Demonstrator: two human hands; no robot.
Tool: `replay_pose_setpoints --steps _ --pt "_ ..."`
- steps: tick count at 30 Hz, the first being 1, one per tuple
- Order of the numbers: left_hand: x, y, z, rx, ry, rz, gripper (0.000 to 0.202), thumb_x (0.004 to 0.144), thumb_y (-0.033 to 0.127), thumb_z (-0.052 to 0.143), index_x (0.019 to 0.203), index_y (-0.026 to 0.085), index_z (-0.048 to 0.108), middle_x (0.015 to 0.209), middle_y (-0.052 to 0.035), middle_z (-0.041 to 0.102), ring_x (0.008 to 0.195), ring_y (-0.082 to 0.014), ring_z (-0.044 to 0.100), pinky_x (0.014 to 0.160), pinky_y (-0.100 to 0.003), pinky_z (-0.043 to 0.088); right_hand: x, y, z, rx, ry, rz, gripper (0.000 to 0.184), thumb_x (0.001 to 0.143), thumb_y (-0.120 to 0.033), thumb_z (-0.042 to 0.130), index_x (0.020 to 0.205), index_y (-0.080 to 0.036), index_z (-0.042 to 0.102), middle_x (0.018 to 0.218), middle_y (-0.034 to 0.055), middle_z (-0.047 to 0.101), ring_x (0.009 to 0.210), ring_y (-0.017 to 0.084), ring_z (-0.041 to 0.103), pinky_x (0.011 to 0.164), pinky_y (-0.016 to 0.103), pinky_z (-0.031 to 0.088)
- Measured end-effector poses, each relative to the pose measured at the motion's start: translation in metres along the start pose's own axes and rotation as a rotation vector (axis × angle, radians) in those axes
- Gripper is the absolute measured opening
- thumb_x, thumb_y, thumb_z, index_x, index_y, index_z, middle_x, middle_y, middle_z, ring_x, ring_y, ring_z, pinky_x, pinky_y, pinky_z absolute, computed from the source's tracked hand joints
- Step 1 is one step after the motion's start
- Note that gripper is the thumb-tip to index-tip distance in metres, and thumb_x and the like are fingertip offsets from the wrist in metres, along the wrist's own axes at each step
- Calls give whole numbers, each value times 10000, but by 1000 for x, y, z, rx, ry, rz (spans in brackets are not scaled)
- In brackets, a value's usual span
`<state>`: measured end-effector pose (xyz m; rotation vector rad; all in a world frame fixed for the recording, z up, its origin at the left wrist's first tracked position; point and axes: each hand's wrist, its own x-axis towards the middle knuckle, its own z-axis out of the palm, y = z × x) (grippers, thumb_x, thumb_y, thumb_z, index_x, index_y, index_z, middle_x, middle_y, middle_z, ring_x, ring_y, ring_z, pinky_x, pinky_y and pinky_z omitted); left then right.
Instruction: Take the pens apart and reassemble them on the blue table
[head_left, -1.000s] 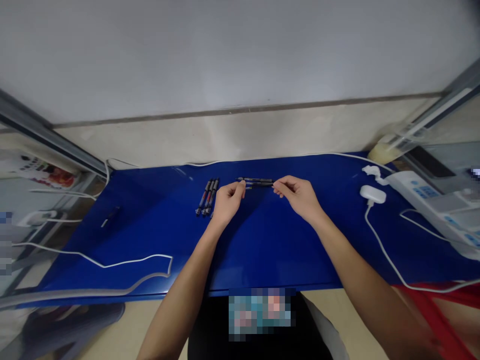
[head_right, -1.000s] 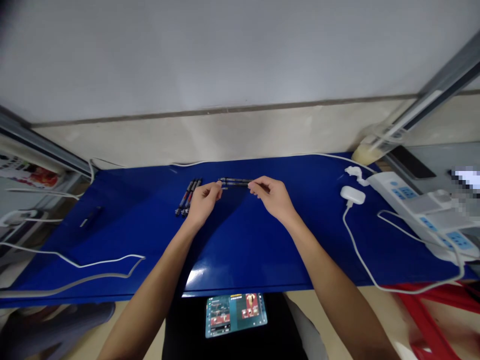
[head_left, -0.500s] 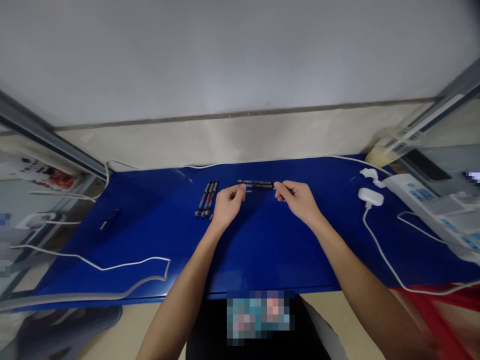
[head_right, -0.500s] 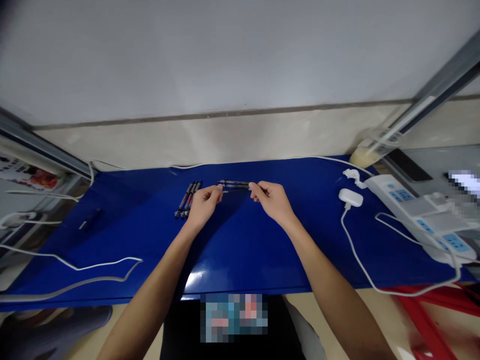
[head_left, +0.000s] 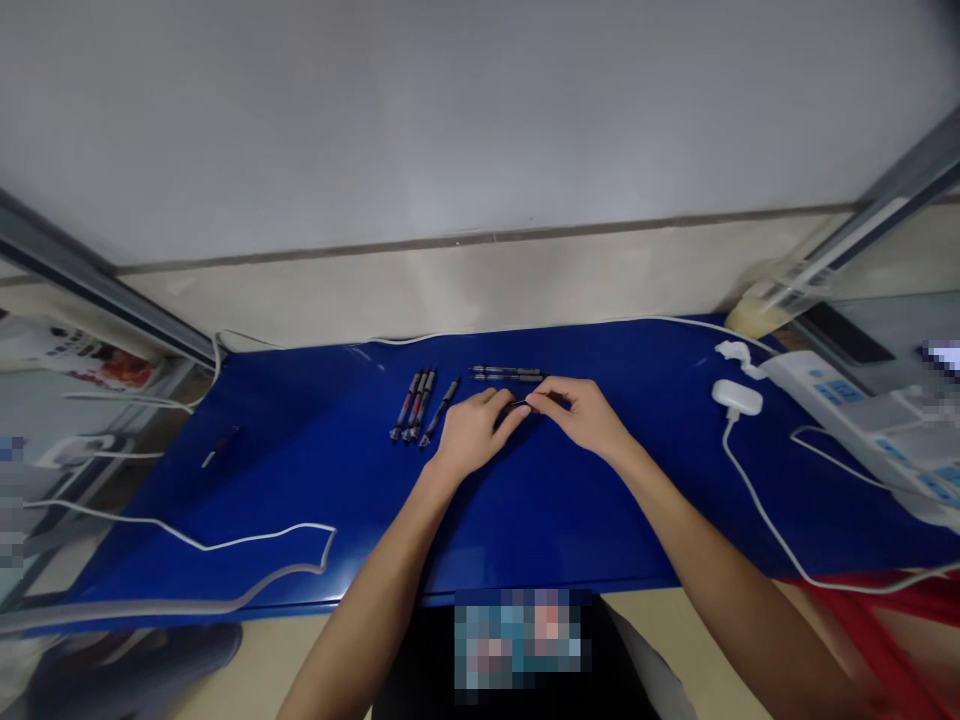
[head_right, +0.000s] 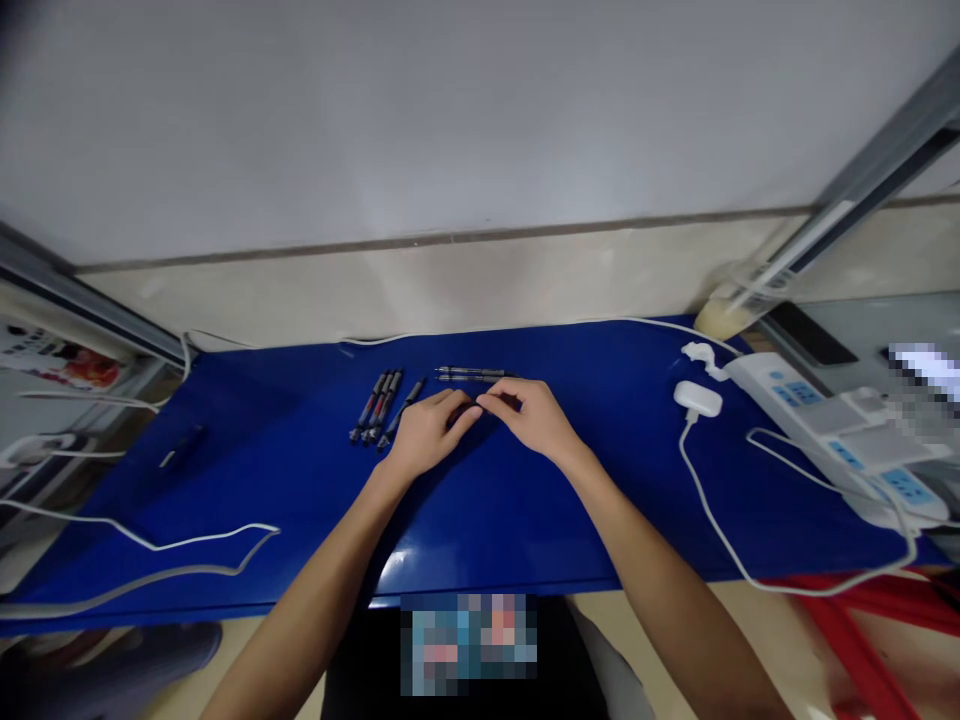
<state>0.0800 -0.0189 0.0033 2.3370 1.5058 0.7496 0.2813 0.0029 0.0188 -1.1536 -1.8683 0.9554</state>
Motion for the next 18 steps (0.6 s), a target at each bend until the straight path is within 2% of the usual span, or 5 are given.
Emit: replay_pose_setpoints --steps 6,10,12,15,18 --pt "0 -2 3 8 27 -32 387 1046 459 324 1078 247 645 928 -28 674 831 -161 636 700 -250 393 2 7 -7 -10 38 37 296 954 -471 549 956 -219 704 836 45 721 720 191 636 650 311 454" --pt "2 -3 3 44 58 -74 397 1044 459 322 1122 246 647 980 -43 682 882 -176 650 734 -258 417 4 32 -14 -488 309 25 273 942 -438 571 843 -210 683 873 116 688 912 294 590 766 411 454" --pt "2 -3 3 70 54 -80 400 1042 465 324 1103 245 653 961 -40 679 870 -176 649 727 -259 419 4 44 -15 -599 287 71 258 884 -453 653 789 -213 667 845 119 663 908 313 569 764 434 459" --pt "1 -2 3 106 55 -77 404 1043 467 322 1085 247 658 935 -38 673 850 -174 649 701 -257 413 5 55 -16 -620 256 115 179 809 -363 737 762 -216 646 877 114 659 904 311 570 756 437 472" --pt "1 -2 4 139 59 -92 416 1043 475 312 1075 249 659 908 -40 671 794 -173 649 648 -260 397 8 53 -19 -443 329 155 124 824 -306 703 784 -204 644 806 88 665 802 263 602 746 422 484"
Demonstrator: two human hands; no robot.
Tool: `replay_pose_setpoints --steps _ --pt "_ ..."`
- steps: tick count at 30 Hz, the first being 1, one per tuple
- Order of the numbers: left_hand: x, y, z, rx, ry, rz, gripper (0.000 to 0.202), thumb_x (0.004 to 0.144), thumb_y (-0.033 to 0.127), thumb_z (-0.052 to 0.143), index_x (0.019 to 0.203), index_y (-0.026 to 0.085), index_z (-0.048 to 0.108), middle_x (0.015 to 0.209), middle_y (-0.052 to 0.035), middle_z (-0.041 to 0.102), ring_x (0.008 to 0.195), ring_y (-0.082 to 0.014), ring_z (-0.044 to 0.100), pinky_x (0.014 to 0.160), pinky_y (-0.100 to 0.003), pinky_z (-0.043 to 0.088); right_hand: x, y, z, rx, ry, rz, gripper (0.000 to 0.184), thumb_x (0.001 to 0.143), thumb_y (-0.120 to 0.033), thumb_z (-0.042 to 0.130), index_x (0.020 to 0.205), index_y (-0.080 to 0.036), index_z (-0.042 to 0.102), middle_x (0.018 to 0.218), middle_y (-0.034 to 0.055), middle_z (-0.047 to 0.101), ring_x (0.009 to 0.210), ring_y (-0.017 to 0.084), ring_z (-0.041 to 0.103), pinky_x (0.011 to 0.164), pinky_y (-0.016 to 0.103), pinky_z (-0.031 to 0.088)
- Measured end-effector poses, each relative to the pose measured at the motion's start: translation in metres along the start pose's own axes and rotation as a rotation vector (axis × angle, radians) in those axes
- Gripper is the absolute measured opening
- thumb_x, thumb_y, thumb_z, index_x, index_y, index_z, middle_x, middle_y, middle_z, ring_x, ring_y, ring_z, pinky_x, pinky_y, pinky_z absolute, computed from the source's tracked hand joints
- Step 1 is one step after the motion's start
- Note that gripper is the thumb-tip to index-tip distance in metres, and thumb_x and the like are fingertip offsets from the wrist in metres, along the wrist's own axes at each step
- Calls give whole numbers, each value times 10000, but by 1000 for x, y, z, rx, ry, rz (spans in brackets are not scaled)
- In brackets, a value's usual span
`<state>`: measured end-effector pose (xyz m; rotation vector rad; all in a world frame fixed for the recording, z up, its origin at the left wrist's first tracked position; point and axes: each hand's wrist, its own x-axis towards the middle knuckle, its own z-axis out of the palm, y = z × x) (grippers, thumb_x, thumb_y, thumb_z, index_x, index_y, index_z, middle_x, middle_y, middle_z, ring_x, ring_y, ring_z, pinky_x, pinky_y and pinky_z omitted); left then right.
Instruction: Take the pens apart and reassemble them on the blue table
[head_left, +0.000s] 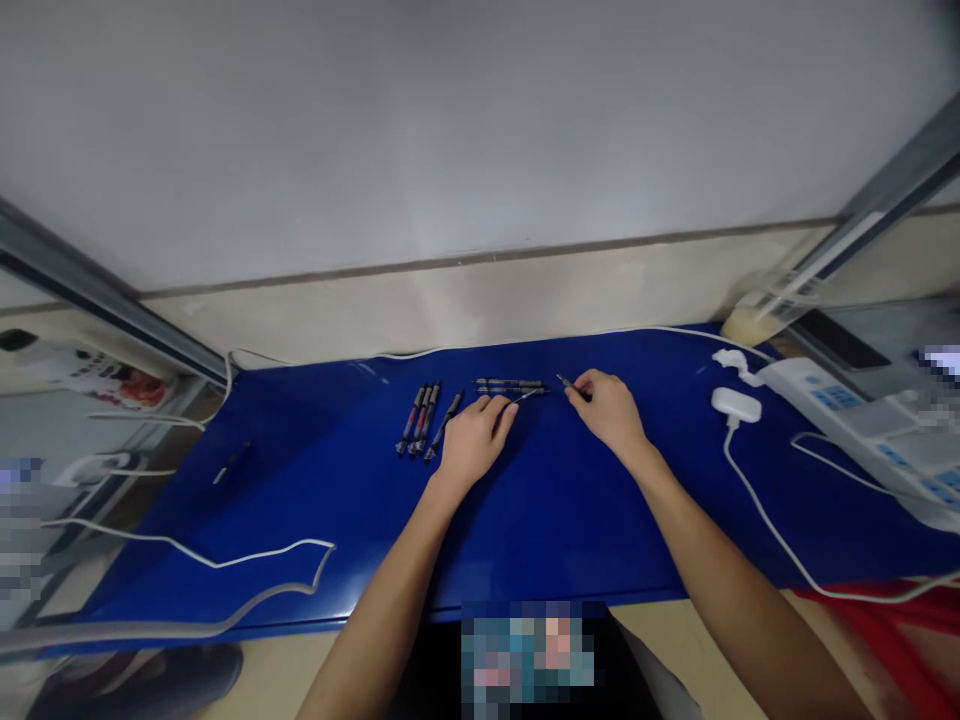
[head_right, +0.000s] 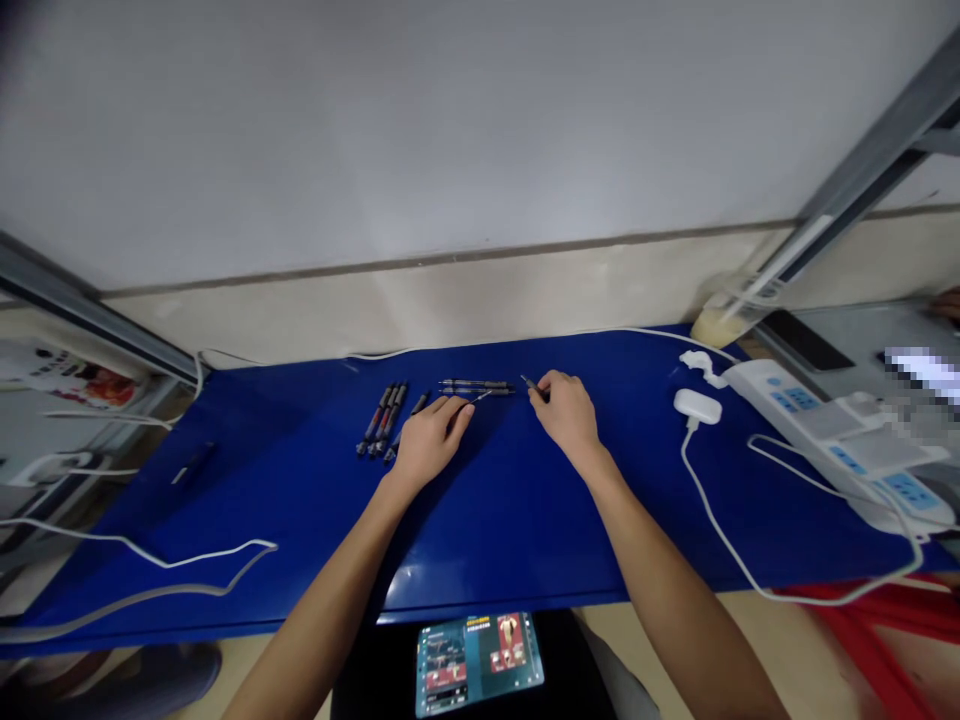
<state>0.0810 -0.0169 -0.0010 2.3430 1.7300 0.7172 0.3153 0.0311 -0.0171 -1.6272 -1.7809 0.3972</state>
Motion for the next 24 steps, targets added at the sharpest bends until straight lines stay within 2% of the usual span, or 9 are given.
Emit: replay_pose_setpoints --steps 2,4,6,11,16,24 --pt "0 0 1 15 -1 -13 418 1042 479 312 1072 251 661 898 -42 672 769 -175 648 626 -263 390 2 -6 -4 264 -13 49 165 815 -348 719 853 -196 670 776 62 669 729 220 618 721 388 494" --pt "0 -1 1 22 -4 -15 417 1042 475 312 1074 253 663 893 -44 674 768 -176 651 627 -263 394 2 -15 -9 532 -85 76 253 776 -397 764 915 -194 701 790 44 677 716 193 631 697 348 491" --pt "0 -1 2 27 -3 -16 418 1043 472 310 1074 253 665 884 -45 674 770 -175 653 633 -260 400 1 -23 -13 693 -153 94 296 758 -410 786 954 -196 725 792 29 675 715 175 628 680 321 475" --pt "-1 0 3 42 -8 -13 422 1040 480 311 1065 258 669 871 -41 671 744 -174 649 617 -263 395 -1 -31 -19 747 -154 100 293 811 -422 746 990 -190 742 675 -3 622 641 149 559 626 297 418" --pt "-1 0 3 48 -24 -6 416 1041 475 307 1057 259 663 862 -37 666 730 -178 651 605 -270 384 -2 -32 -17 753 -171 119 294 825 -428 736 994 -188 742 660 -1 625 630 147 553 608 294 405" --pt "-1 2 1 33 -32 -10 419 1045 465 296 1053 255 658 871 -44 669 745 -179 653 616 -265 387 -4 -33 -8 948 -182 151 229 830 -369 755 974 -193 727 760 15 672 645 131 594 656 295 464"
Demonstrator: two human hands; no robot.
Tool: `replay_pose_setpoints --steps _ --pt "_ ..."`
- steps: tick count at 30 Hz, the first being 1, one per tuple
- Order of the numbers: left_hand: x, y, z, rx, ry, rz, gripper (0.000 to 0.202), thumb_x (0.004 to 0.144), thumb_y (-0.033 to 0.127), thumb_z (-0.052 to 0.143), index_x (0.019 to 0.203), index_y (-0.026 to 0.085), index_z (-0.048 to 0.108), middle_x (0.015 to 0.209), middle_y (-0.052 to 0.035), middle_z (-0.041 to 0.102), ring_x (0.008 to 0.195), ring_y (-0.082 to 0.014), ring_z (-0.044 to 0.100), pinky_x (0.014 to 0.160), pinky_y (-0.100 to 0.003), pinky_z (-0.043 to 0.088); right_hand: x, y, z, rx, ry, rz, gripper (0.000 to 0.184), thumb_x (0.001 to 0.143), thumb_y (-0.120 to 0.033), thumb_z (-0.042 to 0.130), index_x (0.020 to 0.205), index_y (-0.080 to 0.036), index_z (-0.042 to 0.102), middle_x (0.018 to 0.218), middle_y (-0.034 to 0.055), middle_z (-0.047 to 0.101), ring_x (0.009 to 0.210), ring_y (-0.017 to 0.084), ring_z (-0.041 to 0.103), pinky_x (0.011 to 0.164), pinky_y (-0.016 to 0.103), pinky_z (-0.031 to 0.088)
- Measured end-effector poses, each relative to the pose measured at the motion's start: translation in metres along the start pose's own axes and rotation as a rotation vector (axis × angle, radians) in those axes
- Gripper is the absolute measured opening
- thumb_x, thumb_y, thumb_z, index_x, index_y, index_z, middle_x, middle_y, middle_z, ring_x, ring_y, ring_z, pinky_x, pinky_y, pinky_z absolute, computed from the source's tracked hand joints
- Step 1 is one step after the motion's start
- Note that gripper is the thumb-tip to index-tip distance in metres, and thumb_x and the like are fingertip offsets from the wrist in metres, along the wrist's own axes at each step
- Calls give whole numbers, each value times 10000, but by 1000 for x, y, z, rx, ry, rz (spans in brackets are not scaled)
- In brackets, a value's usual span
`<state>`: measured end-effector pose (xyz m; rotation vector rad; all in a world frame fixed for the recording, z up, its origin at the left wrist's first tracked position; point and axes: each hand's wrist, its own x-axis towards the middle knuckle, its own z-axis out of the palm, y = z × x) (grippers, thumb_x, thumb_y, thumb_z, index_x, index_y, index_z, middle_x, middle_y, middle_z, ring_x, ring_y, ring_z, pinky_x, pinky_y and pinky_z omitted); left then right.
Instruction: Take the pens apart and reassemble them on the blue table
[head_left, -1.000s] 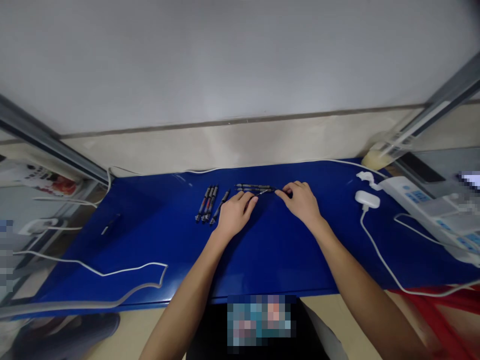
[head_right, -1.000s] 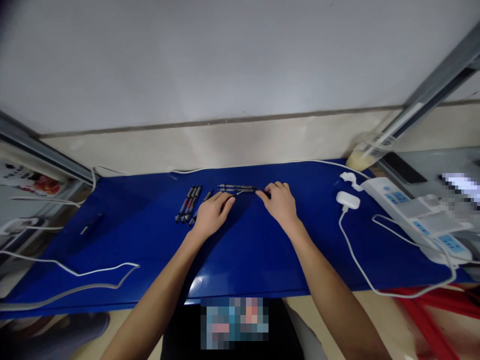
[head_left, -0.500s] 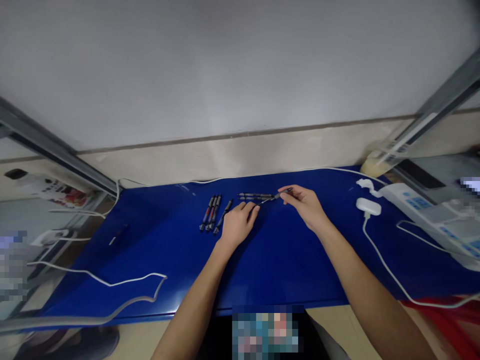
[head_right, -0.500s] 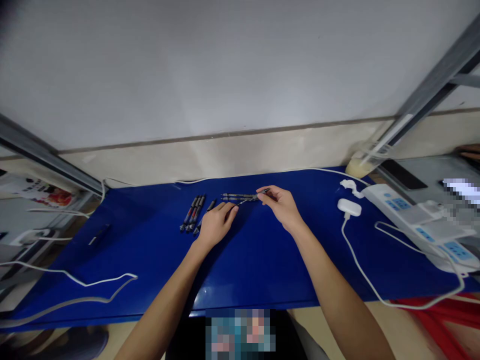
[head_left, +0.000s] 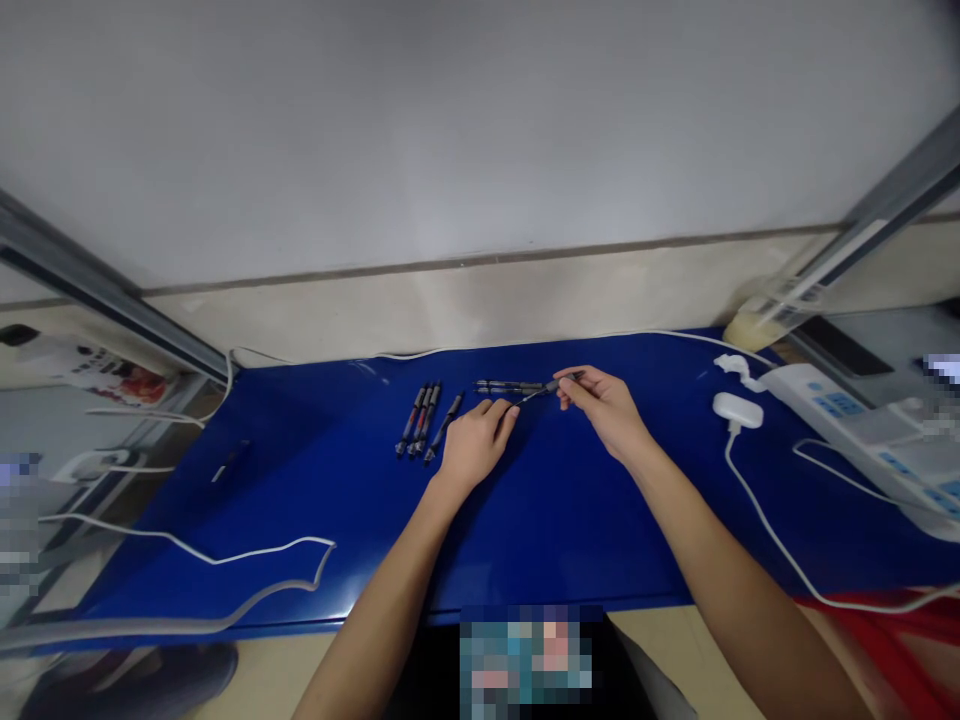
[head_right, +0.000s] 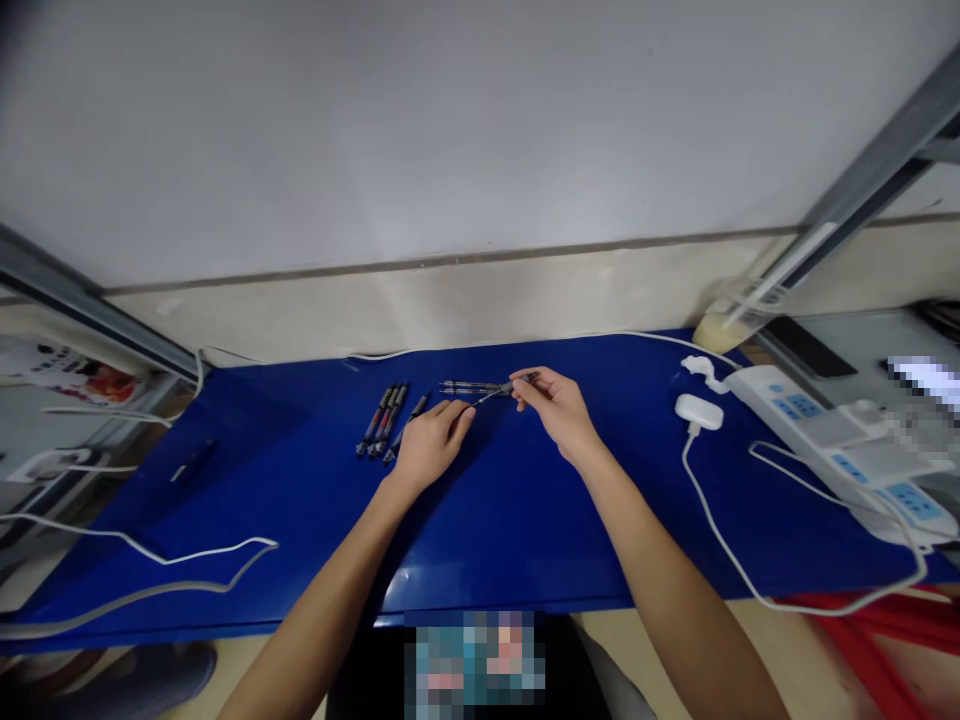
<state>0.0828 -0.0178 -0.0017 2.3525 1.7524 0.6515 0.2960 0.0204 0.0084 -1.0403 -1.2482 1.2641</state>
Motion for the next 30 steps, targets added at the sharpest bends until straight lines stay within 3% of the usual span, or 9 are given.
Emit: replay_pose_setpoints --steps 9,16,18,21,26,28,30 --pt "0 1 -1 25 -26 -1 413 1047 464 298 1054 247 650 903 -40 676 752 -174 660 617 -258 401 -1 0 2 -14 0 9 249 817 -369 762 974 -181 722 756 15 672 632 120 581 634 282 452" --pt "-3 2 -1 -82 -105 90 398 1016 535 381 1231 250 556 1037 -45 706 856 -198 696 671 -258 469 -10 2 15 -224 -270 68 245 835 -367 729 1001 -187 712 736 23 696 666 158 640 685 305 487" --pt "-3 2 -2 -120 -135 104 380 1013 520 404 1270 264 520 1077 -40 710 861 -196 700 669 -257 479 -12 2 18 -336 -267 44 238 876 -420 674 894 -185 701 662 12 663 606 152 610 633 296 467" --pt "-3 2 -2 -140 -149 135 323 1037 456 369 1258 287 533 1072 -27 711 890 -177 696 703 -245 481 -13 2 16 -543 -230 -1 431 939 -512 552 669 -184 629 553 6 591 513 134 538 557 287 406" --pt "-2 2 -2 -68 -116 85 421 1063 441 230 1112 259 606 949 -25 713 781 -167 683 648 -242 436 -12 -2 11 -475 -237 -46 278 901 -484 628 892 -207 629 697 -10 616 613 140 567 584 265 412" --pt "-3 3 -3 -80 -125 95 401 1049 490 277 1154 261 589 942 -22 719 784 -174 686 636 -238 424 -12 -3 11 -565 -220 -80 307 923 -483 591 805 -201 606 655 -17 580 575 129 517 561 265 367" --pt "-3 4 -4 -86 -143 134 398 1023 547 340 1200 271 565 929 -13 721 794 -181 690 629 -236 414 -12 -4 13 -696 -211 -99 452 962 -500 508 639 -188 555 557 -15 528 513 122 467 545 278 327"
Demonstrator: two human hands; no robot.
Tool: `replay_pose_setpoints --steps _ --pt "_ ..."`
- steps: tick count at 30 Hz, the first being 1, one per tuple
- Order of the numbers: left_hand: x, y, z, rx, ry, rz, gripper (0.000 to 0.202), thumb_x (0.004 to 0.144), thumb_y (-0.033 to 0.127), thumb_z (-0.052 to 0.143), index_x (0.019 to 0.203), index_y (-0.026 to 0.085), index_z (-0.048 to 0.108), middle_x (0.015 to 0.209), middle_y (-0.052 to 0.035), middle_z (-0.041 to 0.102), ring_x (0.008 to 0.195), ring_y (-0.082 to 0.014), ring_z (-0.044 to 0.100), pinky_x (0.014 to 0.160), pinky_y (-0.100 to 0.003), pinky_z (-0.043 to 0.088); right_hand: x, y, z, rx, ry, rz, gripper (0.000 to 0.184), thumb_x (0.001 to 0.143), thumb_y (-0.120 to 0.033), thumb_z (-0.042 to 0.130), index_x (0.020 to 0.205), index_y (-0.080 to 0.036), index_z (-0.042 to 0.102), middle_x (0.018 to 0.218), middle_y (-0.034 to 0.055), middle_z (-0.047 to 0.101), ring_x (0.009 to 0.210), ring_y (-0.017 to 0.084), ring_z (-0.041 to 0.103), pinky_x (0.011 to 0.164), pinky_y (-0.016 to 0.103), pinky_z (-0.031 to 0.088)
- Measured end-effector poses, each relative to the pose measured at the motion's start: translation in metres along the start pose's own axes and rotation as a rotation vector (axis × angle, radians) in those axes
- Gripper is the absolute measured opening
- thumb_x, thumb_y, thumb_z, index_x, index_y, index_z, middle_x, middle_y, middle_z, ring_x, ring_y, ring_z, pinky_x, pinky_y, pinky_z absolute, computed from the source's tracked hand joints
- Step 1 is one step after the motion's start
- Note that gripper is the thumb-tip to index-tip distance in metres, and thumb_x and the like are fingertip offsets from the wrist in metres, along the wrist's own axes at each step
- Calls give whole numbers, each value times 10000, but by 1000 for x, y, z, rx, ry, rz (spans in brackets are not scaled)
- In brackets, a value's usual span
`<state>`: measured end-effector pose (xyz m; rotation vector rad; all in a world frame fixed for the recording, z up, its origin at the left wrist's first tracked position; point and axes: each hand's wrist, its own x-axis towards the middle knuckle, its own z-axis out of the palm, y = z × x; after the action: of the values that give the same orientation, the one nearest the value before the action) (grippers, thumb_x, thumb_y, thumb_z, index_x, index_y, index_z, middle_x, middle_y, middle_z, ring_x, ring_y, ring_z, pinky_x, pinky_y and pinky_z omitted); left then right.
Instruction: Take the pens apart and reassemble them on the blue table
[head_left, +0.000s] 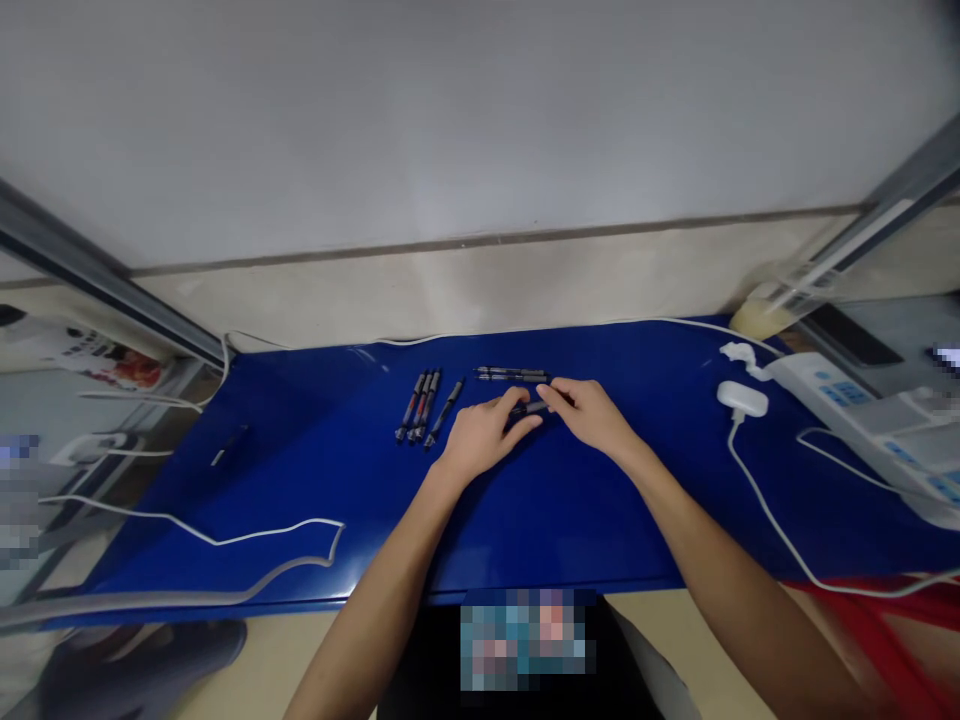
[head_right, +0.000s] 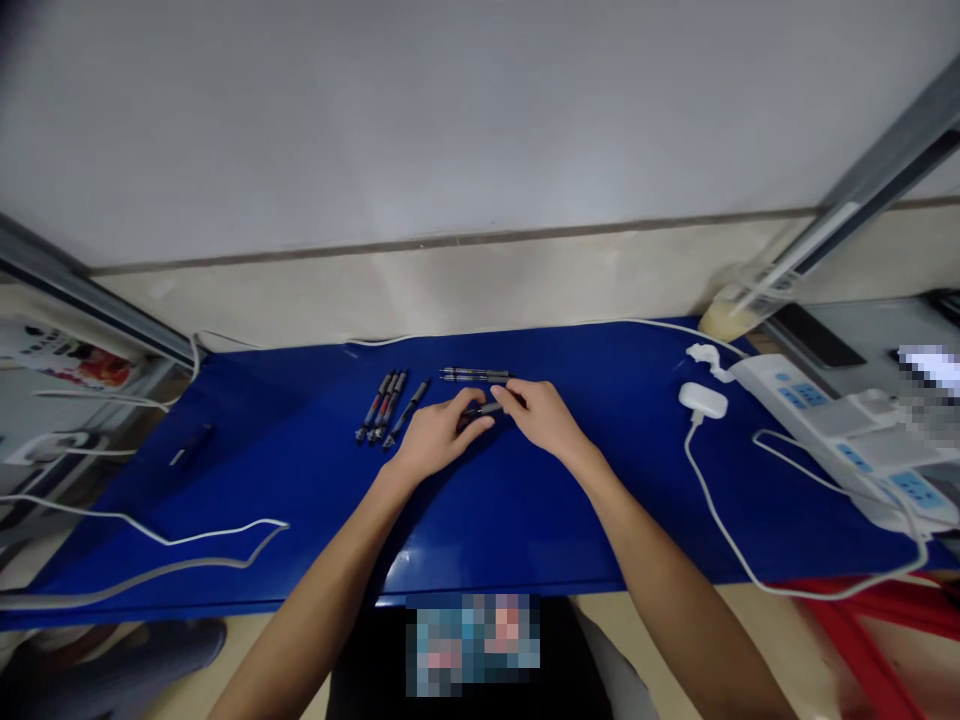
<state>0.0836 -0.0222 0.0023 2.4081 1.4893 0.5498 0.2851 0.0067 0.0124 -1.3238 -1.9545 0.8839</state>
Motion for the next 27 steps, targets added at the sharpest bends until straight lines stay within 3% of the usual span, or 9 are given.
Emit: replay_pose_setpoints --steps 3,5,7,10,12,16,21,25,27 --pt "0 1 0 55 -17 5 402 1039 528 283 1130 279 585 908 -7 718 769 -186 689 607 -240 388 0 -2 1 -21 -32 13 525 969 -524 479 574 -185 547 508 -7 524 489 128 485 542 284 334" --pt "0 1 0 85 -23 -40 444 1059 474 203 1060 265 595 873 -12 713 741 -189 685 597 -246 375 0 -2 0 69 -58 -4 369 925 -511 575 747 -193 632 625 -3 611 562 141 549 564 272 374" --pt "0 0 0 69 -22 -77 439 1059 473 198 1108 256 576 847 -18 711 735 -197 687 601 -251 379 0 -3 0 110 -69 -31 275 892 -483 637 885 -208 643 716 -3 644 615 145 570 579 265 390" --pt "0 1 0 10 -32 -38 412 1037 535 281 1243 265 514 861 -11 718 781 -207 699 619 -252 394 -1 -3 -1 -7 -51 -23 423 956 -488 524 663 -189 583 557 -14 543 515 127 490 540 276 336" --pt "0 1 1 16 -40 -10 392 1040 525 283 1208 273 531 866 -8 717 779 -205 700 608 -250 383 -2 -3 -1 -47 -47 -8 509 973 -500 482 579 -184 550 497 -17 493 474 119 451 524 284 312" --pt "1 0 2 56 -36 -72 443 1062 460 181 1098 248 568 781 -19 693 709 -212 686 578 -256 357 -2 -5 -1 79 -80 -50 286 900 -487 628 885 -204 668 682 -12 621 577 132 539 565 269 372" --pt "0 2 -2 -30 -40 36 402 1034 536 312 1245 275 534 877 -6 719 759 -203 694 599 -245 380 -3 -9 -2 -35 -57 -38 509 971 -510 483 579 -187 520 507 -29 427 488 112 397 518 286 276" --pt "0 3 0 11 -38 9 437 1051 511 240 1149 267 588 851 -15 714 721 -206 687 588 -256 376 -4 -11 -3 84 -94 -61 310 936 -484 571 824 -201 627 682 -13 591 566 121 491 547 269 339" --pt "1 3 2 50 -55 -24 463 1050 518 214 1121 257 590 811 -20 707 696 -217 685 571 -262 363 -4 -11 -2 57 -86 -83 276 947 -458 559 863 -207 639 678 -20 583 545 113 466 539 267 328"
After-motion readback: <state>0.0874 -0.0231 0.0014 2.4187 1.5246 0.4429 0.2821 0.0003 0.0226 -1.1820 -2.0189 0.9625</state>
